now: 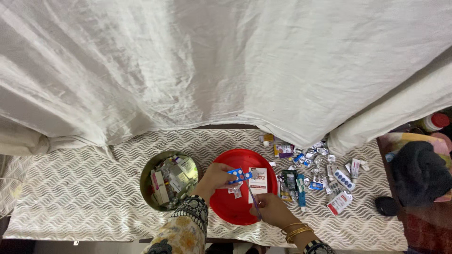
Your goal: The person picks up medication blister strips from a pile on a mat, cuts them with scissors, and places the cut strips into a red container or a metal tin.
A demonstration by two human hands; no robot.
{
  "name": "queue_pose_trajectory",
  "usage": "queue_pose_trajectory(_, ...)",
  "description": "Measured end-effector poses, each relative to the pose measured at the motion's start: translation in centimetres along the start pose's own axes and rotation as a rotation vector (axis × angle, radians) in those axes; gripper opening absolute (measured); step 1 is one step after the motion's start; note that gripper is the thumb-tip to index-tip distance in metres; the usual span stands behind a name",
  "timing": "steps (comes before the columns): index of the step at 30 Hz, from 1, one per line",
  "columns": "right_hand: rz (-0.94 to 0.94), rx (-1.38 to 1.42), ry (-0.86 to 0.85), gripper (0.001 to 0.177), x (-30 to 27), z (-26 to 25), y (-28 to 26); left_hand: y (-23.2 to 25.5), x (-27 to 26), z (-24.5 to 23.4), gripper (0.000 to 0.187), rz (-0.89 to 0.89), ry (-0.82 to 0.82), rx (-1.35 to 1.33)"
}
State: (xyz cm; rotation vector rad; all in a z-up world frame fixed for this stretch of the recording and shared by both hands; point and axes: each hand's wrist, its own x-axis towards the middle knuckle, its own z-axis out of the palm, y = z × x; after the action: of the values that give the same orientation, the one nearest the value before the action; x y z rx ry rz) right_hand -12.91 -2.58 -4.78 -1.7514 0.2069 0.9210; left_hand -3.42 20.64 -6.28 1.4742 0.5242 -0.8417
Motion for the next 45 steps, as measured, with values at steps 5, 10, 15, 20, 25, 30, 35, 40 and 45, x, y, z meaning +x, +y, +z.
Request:
queue_pose_trajectory(5, 0.077, -0.281, 0.048, 0.019, 0.9, -0.7, -0.9, -2.1, 3.8, -0.3, 0.028, 0.063, 0.001, -0.066)
queue_pose_trajectory(10, 0.009, -0.250, 0.030, 0.019, 1.5, -0.9, 0.2, -3.7, 5.1, 0.3, 0.029, 0.078, -0.022, -0.159)
queue_pose_trajectory(15, 0.023, -0.323, 0.002, 0.020, 1.5, -1.0, -0.5, -2.2, 2.7, -0.3, 0.029, -0.041, -0.012, -0.162)
queue_pose_trajectory(20, 0.040, -0.437, 0.132, 0.025, 0.9, -0.4, -1.6, -1.5, 2.5, -0.4, 0.029, -0.077, -0.040, -0.145)
queue_pose_trajectory(25, 0.055, -0.407, 0.167, 0.023, 0.6, 0.0, -2.3, -2.8, 3.8, -0.4, 0.025, -0.134, -0.057, -0.286)
queue_pose_trajectory(30, 0.022, -0.366, 0.170, 0.022, 0.7, 0.6, -2.4, -2.6, 4.6, -0.2, 0.026, -0.229, -0.034, -0.291)
queue_pose_trajectory(35, 0.044, -0.292, 0.159, 0.028, 0.6, 0.4, -2.2, -2.3, 2.6, -0.4, 0.025, 0.023, -0.006, -0.084)
queue_pose_trajectory(40, 0.180, -0.139, 0.118, 0.028, -0.1, -0.7, -4.0, -1.1, 1.9, 0.3, 0.033, 0.094, 0.185, -0.066)
queue_pose_trajectory(45, 0.305, 0.378, -0.026, 0.024, -2.5, -1.8, -5.5, 0.6, 2.0, 0.2, 0.030, 0.127, 0.146, 0.027)
